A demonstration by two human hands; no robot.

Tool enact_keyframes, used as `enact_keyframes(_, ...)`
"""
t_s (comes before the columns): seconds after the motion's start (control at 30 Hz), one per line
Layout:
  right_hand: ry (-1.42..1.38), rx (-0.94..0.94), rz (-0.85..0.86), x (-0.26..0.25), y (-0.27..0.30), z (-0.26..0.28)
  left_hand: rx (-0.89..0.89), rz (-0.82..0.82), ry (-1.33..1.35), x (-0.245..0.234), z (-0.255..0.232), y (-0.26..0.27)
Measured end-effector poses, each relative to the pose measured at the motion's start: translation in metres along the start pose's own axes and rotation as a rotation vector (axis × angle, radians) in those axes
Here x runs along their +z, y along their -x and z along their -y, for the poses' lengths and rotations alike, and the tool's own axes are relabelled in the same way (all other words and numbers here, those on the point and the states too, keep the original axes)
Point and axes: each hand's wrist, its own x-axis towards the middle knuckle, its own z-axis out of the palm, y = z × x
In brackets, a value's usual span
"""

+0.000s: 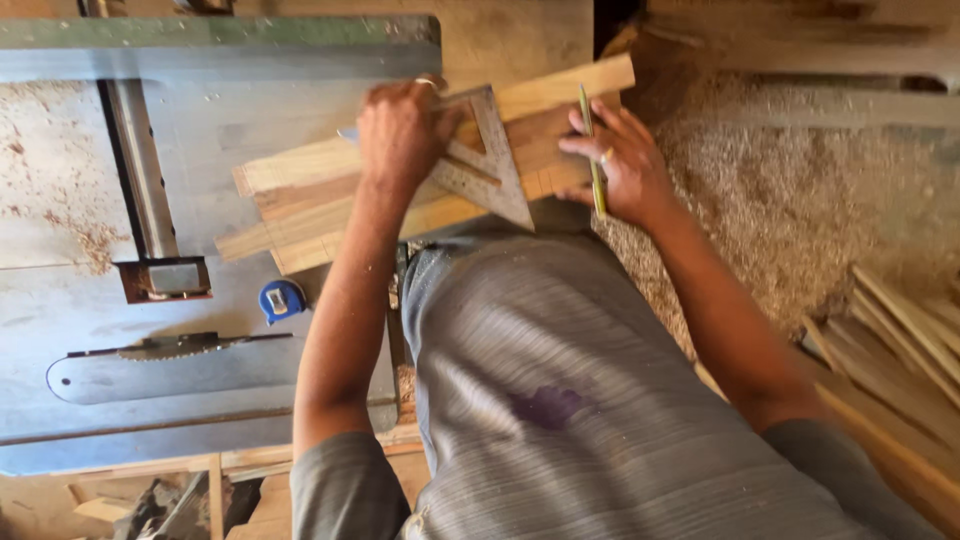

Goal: The person uses a speed square and pencil to mark lines on several wooden planks. They repeatedly position the square, draw lines, and rotate the planks to mark multiple pieces in a workshop setting.

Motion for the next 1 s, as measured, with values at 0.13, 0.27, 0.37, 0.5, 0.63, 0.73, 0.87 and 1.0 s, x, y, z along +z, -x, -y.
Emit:
enact_keyframes(0.13,0.002,0.065,0.043,0.000,0.005,0.002,0.124,-0.117,-0.126,-0.012,0.005,0.028)
enact_keyframes(0.27,-0.026,0.055,0.037,0.002,0.004,0.003,0.060,0.055,-0.094,-0.021,-0.004,0.036)
enact_keyframes(0.37,-0.028,0.053,0.046,0.003,0.005,0.000,0.118,0.102,-0.073,-0.025,-0.007,0.035)
enact_keyframes(0.5,-0.021,0.048,0.065,0.006,0.007,-0.008,0.268,0.130,-0.080,-0.026,-0.003,0.038)
enact_keyframes(0.63,-0.013,0.074,0.064,0.012,0.006,-0.010,0.301,0.181,-0.088,-0.023,-0.006,0.031)
enact_keyframes(0.73,-0.003,0.079,0.078,0.017,0.011,-0.012,0.294,0.211,-0.089,-0.021,-0.009,0.028)
enact_keyframes(0.87,-0.029,0.055,0.060,0.021,0.012,-0.020,0.311,0.229,-0.072,-0.026,-0.008,0.033)
enact_keyframes(1.0,-0.043,0.045,0.056,0.023,0.015,-0.019,0.342,0.228,-0.070,-0.031,-0.009,0.036)
